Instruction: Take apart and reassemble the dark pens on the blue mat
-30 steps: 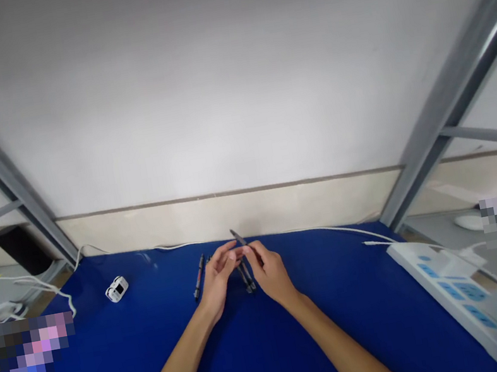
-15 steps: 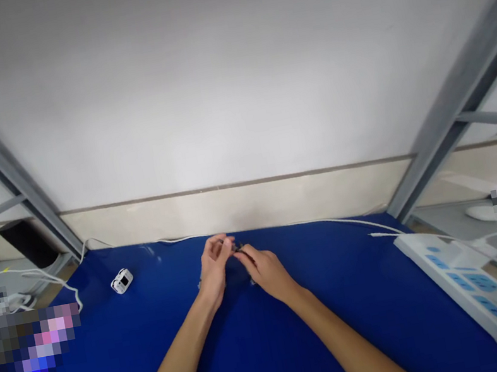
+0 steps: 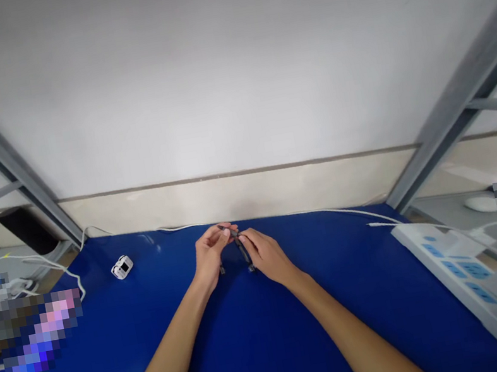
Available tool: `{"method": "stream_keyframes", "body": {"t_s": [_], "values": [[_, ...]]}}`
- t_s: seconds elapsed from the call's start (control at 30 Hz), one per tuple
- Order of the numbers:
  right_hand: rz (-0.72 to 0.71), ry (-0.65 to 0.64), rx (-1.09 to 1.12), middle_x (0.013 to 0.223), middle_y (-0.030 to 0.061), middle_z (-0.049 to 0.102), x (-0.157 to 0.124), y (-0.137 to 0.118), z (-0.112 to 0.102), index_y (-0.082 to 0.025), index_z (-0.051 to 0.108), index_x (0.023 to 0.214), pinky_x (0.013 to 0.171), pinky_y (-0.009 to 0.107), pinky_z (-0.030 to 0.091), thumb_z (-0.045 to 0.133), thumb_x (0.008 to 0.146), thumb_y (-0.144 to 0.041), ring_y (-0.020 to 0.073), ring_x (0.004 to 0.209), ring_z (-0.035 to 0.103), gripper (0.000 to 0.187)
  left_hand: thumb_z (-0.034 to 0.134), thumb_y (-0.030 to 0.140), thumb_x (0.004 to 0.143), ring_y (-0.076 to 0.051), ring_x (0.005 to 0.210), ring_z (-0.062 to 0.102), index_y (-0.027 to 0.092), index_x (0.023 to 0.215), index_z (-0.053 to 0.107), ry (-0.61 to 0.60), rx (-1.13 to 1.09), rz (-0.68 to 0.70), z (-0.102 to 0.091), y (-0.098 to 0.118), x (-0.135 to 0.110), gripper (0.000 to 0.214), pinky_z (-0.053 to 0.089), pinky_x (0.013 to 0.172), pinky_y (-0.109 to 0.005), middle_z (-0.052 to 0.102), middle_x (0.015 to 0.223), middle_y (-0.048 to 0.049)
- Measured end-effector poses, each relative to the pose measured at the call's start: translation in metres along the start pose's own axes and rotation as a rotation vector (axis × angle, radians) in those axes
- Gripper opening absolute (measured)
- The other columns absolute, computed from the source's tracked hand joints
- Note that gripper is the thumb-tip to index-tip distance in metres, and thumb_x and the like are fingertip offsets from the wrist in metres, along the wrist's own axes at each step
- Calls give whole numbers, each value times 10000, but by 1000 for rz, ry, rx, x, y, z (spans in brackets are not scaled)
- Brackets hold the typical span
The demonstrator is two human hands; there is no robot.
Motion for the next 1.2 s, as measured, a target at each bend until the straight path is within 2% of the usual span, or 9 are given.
{"method": "stream_keyframes", "body": {"t_s": [0.2,0.27,0.4,0.6,0.8,0.97,1.1,1.2], "values": [[68,-41,-24,928,49,732,-1,11,6,-229,530,1112,709,301,492,414,1087,-401,225,812,715,209,844,422,808,-283,1011,754,171,883,708,26,55,-5,-4,-7,1,295,573,910,-413,797,1056,-142],[66,-41,-80,969,62,737,-1,11,7,-236,536,1138,717,305,486,403,1092,-421,236,844,721,233,833,444,815,-282,1008,758,179,858,678,38,71,-9,-5,-8,0,311,576,905,-414,801,1039,-137],[42,-34,-131,1002,91,733,-1,10,7,-233,546,1053,741,319,484,342,1107,-397,249,882,717,267,817,462,829,-274,963,769,181,830,640,70,104,-21,-7,-8,-2,332,581,870,-398,802,1040,-143],[49,-33,-118,1043,80,739,-1,9,4,-238,528,1139,721,308,483,419,1090,-415,247,901,724,214,821,450,828,-268,942,774,187,822,616,70,78,-9,-6,-9,-2,333,584,857,-395,806,1019,-133],[46,-8,-145,1008,94,738,-1,8,3,-225,532,1056,681,305,472,389,1095,-378,240,836,719,212,834,469,809,-273,939,777,178,831,623,95,68,-23,-7,-11,-2,360,592,839,-392,802,1035,-144],[31,10,-144,1030,91,740,0,7,3,-219,534,1158,696,309,481,425,1087,-386,247,867,726,212,829,485,808,-265,924,784,174,850,607,97,89,-18,-7,-11,-3,384,604,824,-381,804,1013,-132],[-2,17,-180,986,98,732,1,7,3,-219,555,1037,682,317,476,366,1104,-360,244,825,714,245,814,497,820,-264,937,785,172,865,609,99,119,-18,-8,-11,-3,388,609,811,-366,801,1025,-131],[6,25,-164,958,90,729,1,10,2,-216,539,1048,649,310,469,406,1093,-364,236,775,705,204,815,493,821,-264,932,787,172,847,598,113,126,-22,-11,-13,-2,389,610,817,-366,801,1009,-131]]}}
Point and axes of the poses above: each hand's wrist, its own x-axis towards the middle knuckle, its own z-axis out of the palm, y = z × x, the point moved 7 cm from there along x, towards the middle knuckle
